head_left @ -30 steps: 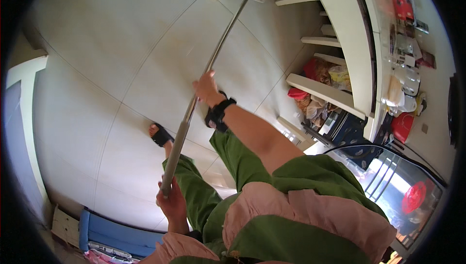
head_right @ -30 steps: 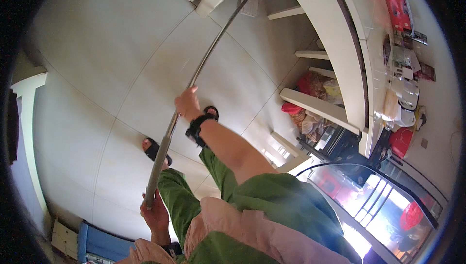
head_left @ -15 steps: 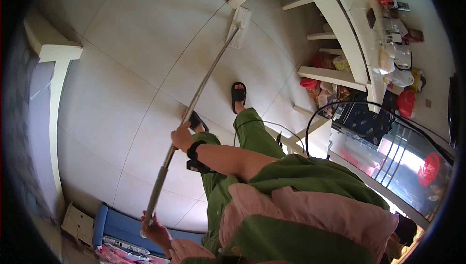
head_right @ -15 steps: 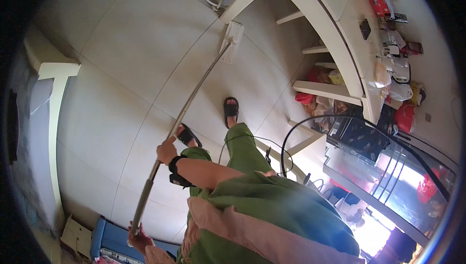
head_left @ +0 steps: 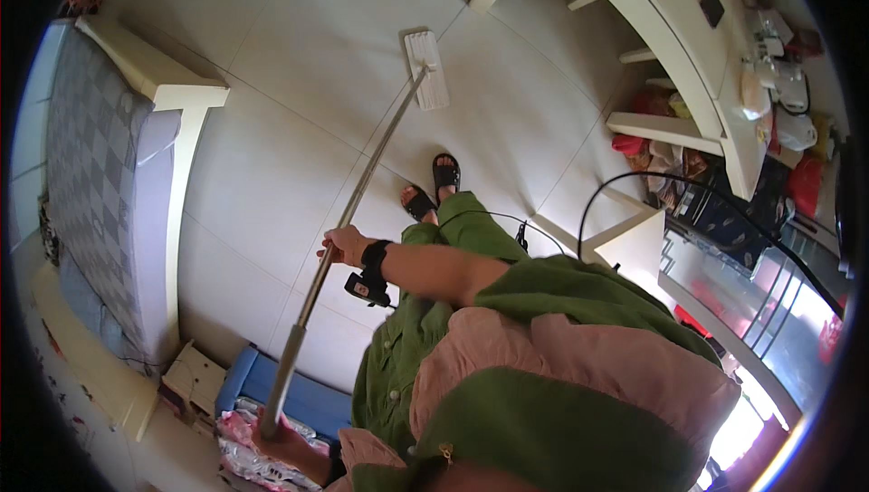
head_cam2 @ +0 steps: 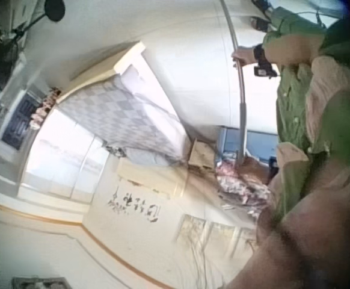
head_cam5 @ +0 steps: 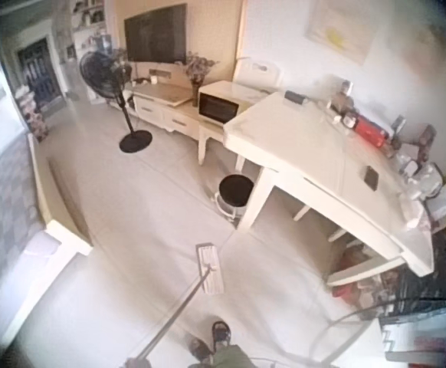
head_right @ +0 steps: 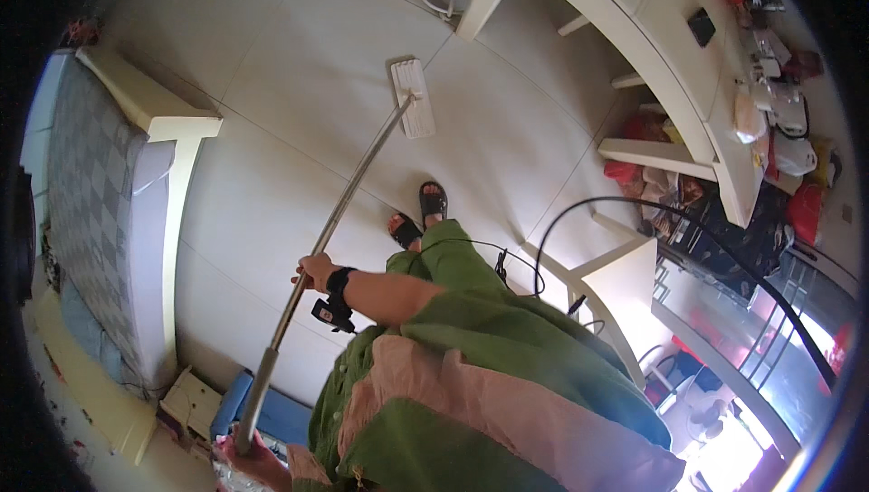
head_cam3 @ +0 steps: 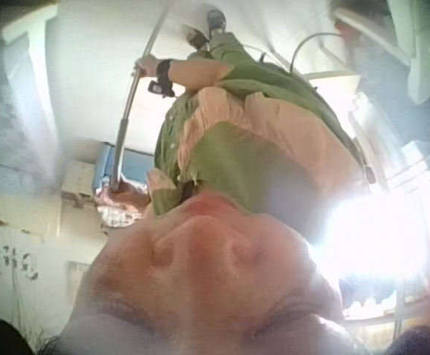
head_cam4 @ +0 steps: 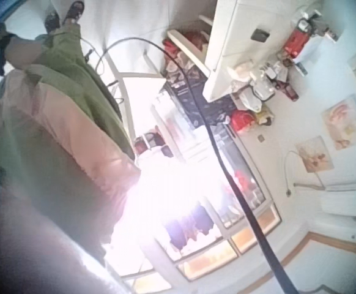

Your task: The recorder uses a flat mop to clean the floor in multiple rooms of a residence.

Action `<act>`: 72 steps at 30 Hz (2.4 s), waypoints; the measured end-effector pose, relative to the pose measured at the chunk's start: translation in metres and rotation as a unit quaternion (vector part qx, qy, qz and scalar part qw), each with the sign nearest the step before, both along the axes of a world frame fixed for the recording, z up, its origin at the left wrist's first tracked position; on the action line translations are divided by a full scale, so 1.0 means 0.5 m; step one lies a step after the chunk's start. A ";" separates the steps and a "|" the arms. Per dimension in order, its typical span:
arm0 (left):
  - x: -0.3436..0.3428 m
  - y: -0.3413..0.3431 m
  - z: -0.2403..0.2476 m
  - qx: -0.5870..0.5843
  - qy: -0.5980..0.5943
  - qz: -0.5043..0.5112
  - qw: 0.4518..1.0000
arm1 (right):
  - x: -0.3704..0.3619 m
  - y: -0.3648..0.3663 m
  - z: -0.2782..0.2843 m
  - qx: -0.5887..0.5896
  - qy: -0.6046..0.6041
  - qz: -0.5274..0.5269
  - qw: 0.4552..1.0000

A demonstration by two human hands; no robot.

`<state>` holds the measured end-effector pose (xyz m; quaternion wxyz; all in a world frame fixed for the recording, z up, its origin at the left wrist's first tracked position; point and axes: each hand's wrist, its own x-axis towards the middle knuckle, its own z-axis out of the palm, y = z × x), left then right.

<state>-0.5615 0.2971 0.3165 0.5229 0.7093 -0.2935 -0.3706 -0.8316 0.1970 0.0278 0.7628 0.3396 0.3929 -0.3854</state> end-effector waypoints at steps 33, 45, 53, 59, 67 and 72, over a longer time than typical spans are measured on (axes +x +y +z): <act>-0.364 -0.830 0.112 -0.256 -0.024 -0.561 0.787 | -0.259 -0.357 0.150 -0.198 0.074 -0.013 0.977; -0.283 -0.990 0.172 -0.353 -0.111 -0.594 0.714 | -0.175 -0.769 0.210 -0.261 0.194 -0.021 0.945; -0.349 -1.141 0.169 -0.388 0.093 -0.483 0.779 | -0.477 -0.331 0.226 -0.142 0.421 -0.298 0.845; -0.540 -1.041 0.166 -0.514 0.165 -0.473 0.697 | -0.501 0.365 0.464 0.168 0.630 -0.439 0.619; -0.732 -0.783 0.176 -0.506 0.164 -0.462 0.710 | -0.155 0.933 0.689 0.518 0.639 -0.333 0.460; -0.810 -0.655 0.128 -0.490 -0.020 -0.527 0.694 | -0.200 1.171 0.595 0.700 0.593 0.125 0.378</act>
